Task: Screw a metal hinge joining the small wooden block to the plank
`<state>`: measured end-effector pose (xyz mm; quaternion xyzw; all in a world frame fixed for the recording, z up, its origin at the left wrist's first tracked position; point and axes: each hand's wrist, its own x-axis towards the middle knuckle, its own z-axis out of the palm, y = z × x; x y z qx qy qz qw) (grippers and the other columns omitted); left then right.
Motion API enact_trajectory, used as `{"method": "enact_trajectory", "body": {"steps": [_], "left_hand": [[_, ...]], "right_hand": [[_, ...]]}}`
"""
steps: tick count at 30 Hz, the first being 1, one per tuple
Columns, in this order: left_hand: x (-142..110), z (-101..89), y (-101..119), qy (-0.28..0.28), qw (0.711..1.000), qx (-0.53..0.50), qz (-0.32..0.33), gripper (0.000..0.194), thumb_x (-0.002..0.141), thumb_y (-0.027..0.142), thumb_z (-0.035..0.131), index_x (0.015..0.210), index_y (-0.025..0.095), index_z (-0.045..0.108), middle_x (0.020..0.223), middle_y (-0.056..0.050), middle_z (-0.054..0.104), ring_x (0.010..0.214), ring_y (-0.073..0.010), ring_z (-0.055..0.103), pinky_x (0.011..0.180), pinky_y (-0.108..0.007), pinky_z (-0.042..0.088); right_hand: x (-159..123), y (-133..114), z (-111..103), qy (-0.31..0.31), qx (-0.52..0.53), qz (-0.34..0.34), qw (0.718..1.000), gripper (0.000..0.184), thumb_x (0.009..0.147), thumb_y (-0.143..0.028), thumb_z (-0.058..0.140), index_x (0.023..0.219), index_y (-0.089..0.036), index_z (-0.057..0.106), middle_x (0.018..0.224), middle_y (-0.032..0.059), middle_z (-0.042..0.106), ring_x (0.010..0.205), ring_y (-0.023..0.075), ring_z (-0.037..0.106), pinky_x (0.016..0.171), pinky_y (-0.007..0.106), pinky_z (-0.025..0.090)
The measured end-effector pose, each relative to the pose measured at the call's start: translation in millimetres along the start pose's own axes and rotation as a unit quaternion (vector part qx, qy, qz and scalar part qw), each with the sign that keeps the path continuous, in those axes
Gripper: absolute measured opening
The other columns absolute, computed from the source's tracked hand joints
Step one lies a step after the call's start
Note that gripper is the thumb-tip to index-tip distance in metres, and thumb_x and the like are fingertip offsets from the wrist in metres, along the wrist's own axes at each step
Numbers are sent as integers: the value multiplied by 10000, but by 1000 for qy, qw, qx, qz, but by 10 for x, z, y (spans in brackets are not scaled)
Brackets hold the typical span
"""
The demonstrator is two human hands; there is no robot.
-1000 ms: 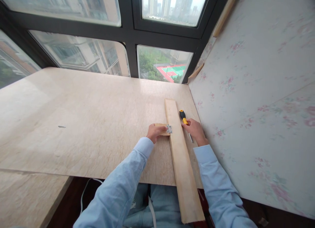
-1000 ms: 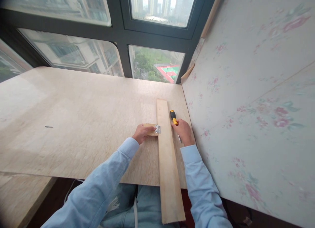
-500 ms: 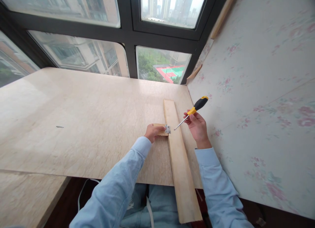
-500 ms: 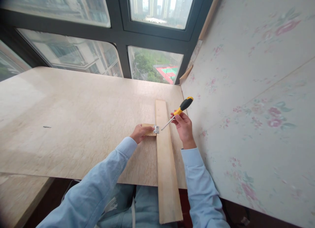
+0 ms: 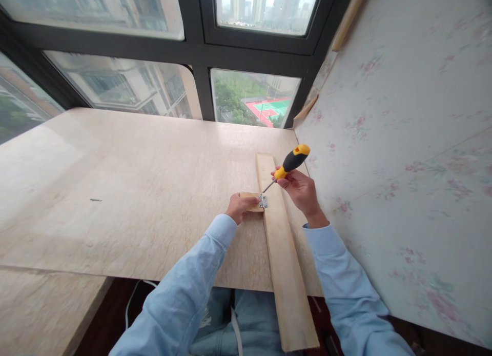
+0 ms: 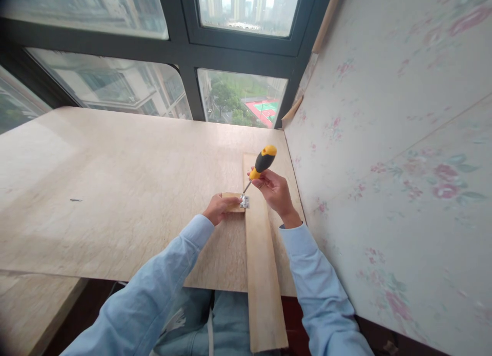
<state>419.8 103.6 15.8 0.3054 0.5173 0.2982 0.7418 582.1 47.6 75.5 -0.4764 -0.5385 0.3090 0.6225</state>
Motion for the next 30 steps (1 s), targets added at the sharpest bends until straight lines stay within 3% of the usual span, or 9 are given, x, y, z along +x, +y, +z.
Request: {"method": "enact_trajectory", "body": {"steps": [7,13,30], "left_hand": [[-8,6,-1,-1,1000,-4,-1,277,529,42,797,751,122,651,754,-74,722,716,-219,698,665,-314,566],[-10,15,-2,2,1000,-9,2,268,539,25,782,761,103,652,762,-85,716,654,-199,675,660,-334,558],[-36,19,23,-4,1000,15,-9,226,614,32,762,789,129,658,786,-66,722,722,-203,684,670,-312,547]], "right_hand": [[197,54,-34,-69,41,22,997,279,737,-317,834,982,-211,753,958,52,771,910,207,738,884,383,611],[269,220,-141,-63,52,47,996,305,679,-333,867,935,-206,760,900,52,772,857,204,740,836,389,624],[257,199,-113,-96,37,30,994,316,695,-311,855,980,-207,768,943,63,779,877,211,747,841,386,627]]}}
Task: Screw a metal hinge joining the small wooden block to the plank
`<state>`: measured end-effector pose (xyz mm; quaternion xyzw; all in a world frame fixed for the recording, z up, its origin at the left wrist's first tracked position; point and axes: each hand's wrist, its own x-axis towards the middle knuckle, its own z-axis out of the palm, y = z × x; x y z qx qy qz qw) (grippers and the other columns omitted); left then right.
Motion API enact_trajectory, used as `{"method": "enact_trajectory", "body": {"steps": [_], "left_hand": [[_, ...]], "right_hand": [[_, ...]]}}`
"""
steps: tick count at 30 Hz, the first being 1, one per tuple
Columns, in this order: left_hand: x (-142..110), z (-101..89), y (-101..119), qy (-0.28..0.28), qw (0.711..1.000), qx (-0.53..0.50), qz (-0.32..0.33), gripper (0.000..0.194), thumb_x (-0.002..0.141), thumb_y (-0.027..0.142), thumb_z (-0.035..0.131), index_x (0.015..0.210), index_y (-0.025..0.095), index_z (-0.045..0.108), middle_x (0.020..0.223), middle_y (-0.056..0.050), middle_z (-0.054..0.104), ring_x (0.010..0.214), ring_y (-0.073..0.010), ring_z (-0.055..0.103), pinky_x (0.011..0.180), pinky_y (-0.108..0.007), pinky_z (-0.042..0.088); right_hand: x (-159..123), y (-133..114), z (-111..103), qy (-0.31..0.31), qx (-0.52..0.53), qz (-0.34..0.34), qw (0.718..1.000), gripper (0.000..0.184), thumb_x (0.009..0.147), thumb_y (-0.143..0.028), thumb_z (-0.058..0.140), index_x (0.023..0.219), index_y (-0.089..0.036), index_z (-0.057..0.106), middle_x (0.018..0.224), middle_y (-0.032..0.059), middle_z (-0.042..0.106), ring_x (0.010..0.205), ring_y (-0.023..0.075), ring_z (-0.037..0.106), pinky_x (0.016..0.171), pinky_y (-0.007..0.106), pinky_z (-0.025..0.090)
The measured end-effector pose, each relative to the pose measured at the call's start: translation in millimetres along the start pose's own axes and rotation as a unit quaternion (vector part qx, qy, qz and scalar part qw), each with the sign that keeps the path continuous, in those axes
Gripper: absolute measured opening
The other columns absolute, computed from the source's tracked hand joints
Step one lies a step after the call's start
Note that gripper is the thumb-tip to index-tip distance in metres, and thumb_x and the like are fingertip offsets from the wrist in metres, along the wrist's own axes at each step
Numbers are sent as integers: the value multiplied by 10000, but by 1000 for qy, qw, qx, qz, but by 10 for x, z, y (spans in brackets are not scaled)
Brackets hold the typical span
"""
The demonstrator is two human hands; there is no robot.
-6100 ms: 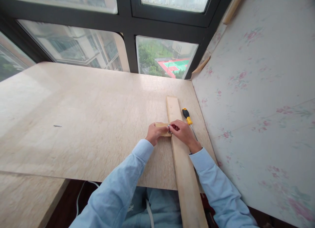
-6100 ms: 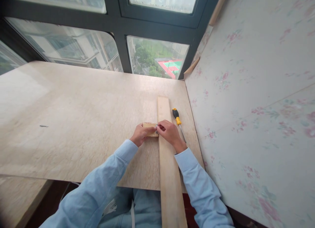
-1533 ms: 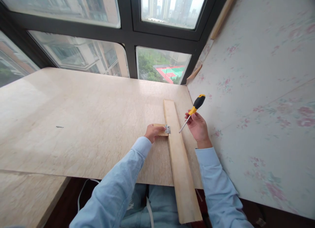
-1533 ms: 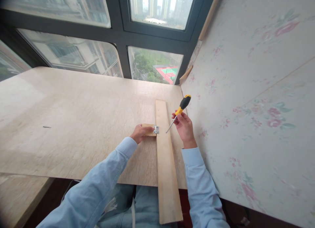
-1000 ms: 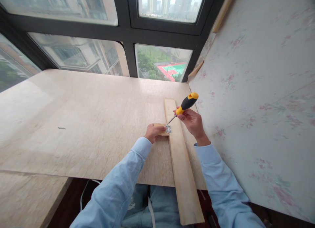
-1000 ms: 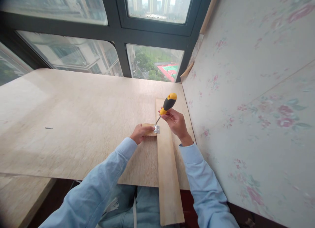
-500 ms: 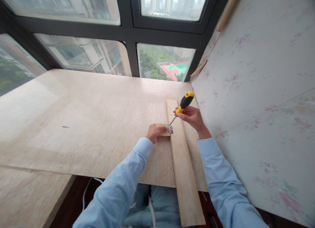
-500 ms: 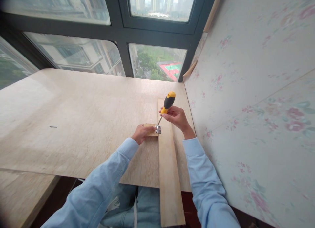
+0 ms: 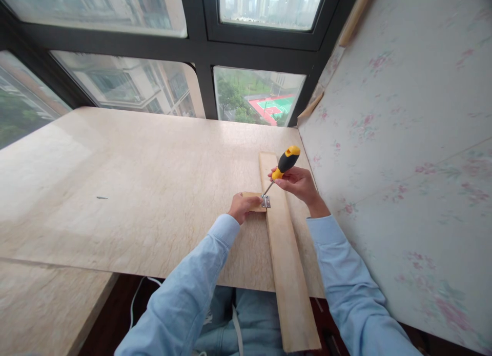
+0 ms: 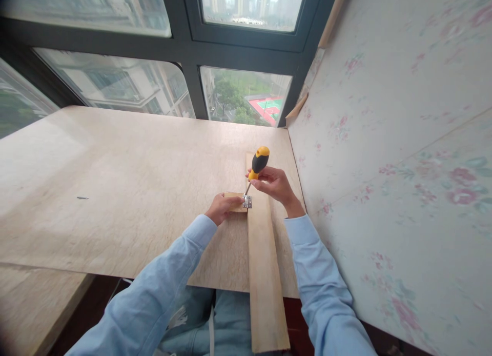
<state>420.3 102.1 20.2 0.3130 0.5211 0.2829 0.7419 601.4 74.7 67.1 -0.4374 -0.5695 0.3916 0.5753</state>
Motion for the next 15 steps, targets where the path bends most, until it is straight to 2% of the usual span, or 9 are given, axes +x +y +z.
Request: {"method": "enact_trajectory", "body": {"steps": [6,15], "left_hand": [[12,-4,-13,1,1000,-2,6,221,591,46,774,755,133,655,751,-63,714,674,-191,669,629,-296,531],[38,1,-36,7,1000,-8,9,218,563,52,782,729,131,666,746,-68,720,727,-230,690,651,-314,542]], "right_hand": [[-1,-38,28,0,-15,-2,1000,308,690,-334,855,953,-199,770,932,68,779,886,221,745,831,399,630],[-4,-86,30,10,-4,-10,1000,294,703,-315,847,965,-209,768,918,52,778,869,210,746,836,392,629]]}}
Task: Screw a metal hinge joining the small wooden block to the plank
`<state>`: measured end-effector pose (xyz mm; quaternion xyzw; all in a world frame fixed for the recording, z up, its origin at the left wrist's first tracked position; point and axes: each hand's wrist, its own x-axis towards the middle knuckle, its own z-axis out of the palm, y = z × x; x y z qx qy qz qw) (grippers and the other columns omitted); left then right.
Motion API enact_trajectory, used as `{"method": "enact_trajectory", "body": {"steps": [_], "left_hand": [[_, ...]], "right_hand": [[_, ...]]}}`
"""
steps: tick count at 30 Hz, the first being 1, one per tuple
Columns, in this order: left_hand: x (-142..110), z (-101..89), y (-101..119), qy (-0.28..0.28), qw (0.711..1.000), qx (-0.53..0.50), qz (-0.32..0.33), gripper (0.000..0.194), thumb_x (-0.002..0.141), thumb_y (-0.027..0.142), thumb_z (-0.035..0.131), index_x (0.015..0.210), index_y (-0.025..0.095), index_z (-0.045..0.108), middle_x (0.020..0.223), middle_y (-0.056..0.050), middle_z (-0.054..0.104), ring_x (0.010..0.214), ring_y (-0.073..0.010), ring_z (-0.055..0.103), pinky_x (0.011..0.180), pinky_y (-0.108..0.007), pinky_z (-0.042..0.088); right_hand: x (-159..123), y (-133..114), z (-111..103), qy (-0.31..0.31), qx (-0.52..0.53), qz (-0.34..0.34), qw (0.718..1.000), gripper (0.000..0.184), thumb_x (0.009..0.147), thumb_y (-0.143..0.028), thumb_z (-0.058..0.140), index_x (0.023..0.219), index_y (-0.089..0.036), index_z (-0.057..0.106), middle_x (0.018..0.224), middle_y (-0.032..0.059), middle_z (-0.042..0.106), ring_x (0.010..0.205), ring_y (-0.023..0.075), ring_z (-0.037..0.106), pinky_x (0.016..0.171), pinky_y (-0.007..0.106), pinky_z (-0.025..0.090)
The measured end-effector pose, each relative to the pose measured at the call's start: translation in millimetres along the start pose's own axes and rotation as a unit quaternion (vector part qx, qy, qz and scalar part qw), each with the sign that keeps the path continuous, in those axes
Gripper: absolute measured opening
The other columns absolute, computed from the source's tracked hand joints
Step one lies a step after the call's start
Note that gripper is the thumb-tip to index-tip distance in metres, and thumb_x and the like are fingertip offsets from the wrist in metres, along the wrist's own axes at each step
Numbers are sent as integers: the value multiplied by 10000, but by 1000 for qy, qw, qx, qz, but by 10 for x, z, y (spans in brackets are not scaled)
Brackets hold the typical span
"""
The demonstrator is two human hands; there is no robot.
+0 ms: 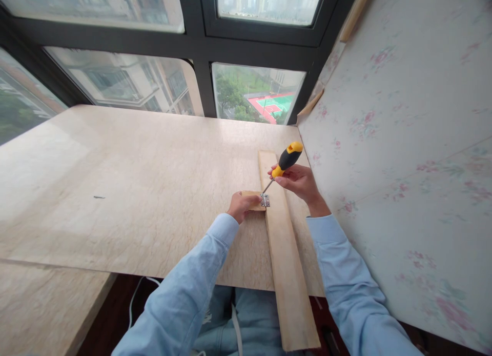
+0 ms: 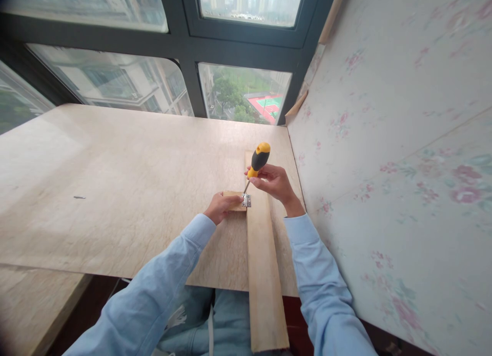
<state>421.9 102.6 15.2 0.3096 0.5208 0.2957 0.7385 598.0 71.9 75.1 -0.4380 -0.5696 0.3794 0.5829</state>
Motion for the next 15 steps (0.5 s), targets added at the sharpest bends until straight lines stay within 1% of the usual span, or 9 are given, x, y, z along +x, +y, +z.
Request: {"method": "enact_trajectory", "body": {"steps": [5,11,15], "left_hand": [[3,-11,-5,-11,1000,-2,2,245,557,63,788,759,124,665,760,-75,718,708,-212,682,652,-312,534],[-22,0,14,0,1000,-6,-1,258,552,48,782,761,124,652,762,-72,715,705,-204,681,659,-313,540],[-8,-5,-4,-6,1000,-7,2,256,547,54,786,750,128,648,747,-68,713,700,-203,678,651,-304,536]], "right_hand": [[8,40,-3,-10,-11,4,1000,288,710,-321,840,963,-204,766,927,59,776,876,211,742,825,388,625],[9,76,-4,-19,-21,0,1000,297,715,-333,838,975,-209,766,946,60,773,900,221,738,840,401,619],[5,80,3,-21,-26,-2,999,300,713,-331,838,976,-207,765,945,63,775,900,226,741,832,397,624]]}}
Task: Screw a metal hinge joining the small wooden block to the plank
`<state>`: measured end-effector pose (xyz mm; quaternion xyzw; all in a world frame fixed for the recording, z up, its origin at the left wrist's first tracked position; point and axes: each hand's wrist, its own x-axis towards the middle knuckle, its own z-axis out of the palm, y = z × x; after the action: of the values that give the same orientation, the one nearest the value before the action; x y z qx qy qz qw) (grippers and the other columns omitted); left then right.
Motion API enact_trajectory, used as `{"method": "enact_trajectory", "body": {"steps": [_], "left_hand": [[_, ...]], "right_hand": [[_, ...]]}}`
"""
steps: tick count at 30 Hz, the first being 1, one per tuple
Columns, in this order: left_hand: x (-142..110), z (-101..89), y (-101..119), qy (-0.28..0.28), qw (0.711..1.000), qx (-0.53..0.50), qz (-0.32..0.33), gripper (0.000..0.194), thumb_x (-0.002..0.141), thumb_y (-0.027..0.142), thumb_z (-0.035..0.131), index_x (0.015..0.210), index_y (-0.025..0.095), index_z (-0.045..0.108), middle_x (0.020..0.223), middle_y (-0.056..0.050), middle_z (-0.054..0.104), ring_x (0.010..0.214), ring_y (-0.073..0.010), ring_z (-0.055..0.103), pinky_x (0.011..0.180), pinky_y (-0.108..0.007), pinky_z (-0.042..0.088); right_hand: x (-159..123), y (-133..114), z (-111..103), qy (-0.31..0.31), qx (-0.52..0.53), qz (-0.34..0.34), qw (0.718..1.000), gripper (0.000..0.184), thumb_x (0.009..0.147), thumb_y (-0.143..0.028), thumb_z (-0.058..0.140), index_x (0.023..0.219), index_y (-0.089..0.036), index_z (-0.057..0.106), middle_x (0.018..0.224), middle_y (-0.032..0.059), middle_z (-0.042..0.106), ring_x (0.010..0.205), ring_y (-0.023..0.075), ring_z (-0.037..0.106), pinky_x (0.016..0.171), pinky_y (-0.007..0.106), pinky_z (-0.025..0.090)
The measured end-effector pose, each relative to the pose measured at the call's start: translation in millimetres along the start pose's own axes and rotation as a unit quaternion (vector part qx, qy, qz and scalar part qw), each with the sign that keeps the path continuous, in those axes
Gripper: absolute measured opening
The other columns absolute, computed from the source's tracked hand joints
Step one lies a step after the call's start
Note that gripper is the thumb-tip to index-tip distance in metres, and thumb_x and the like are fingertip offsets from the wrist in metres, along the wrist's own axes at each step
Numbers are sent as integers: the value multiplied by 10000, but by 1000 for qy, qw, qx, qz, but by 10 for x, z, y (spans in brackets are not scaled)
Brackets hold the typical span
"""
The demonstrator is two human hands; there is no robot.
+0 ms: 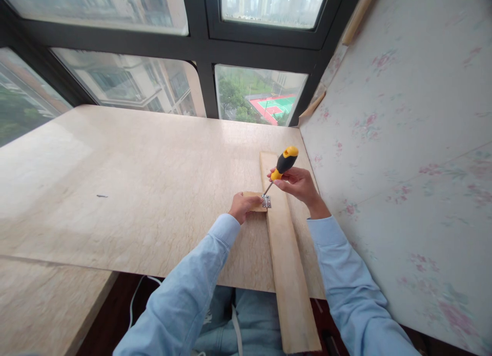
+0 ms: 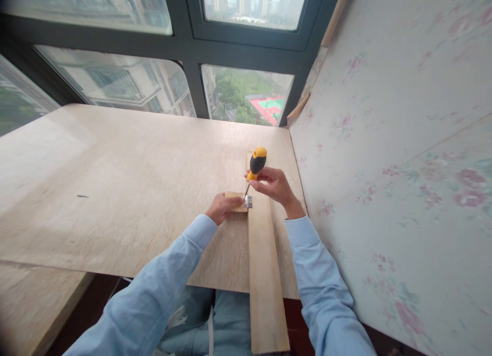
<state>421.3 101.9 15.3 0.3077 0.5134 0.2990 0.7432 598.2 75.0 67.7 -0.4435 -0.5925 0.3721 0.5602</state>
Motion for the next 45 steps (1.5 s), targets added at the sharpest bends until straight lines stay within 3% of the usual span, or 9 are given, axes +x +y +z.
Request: {"method": "enact_trajectory", "body": {"steps": [17,25,32,45], "left_hand": [[42,-27,-38,2,1000,5,8,274,541,89,813,749,142,643,766,-65,712,689,-206,676,627,-302,519],[42,-24,-36,4,1000,3,4,281,540,78,811,737,158,628,776,-71,720,776,-253,699,668,-331,543],[14,-10,-20,6,1000,-2,4,284,540,66,800,756,144,634,771,-70,720,758,-234,695,670,-319,546],[86,-31,-68,-6,1000,-14,7,325,521,62,816,787,116,637,811,-100,723,716,-226,688,662,-337,553]], "right_hand": [[-11,-5,10,-7,-7,-11,1000,281,728,-325,828,976,-212,759,956,64,773,926,232,738,845,408,622],[-11,-106,29,-65,9,-10,998,233,740,-345,812,921,-209,761,994,77,764,968,250,726,886,435,607],[-30,-111,45,-97,11,-24,995,204,773,-309,787,955,-222,763,1013,69,759,986,246,718,901,438,598],[-23,-61,75,-60,6,-20,998,199,778,-323,786,937,-206,758,1011,70,759,923,222,726,863,413,618]]}}
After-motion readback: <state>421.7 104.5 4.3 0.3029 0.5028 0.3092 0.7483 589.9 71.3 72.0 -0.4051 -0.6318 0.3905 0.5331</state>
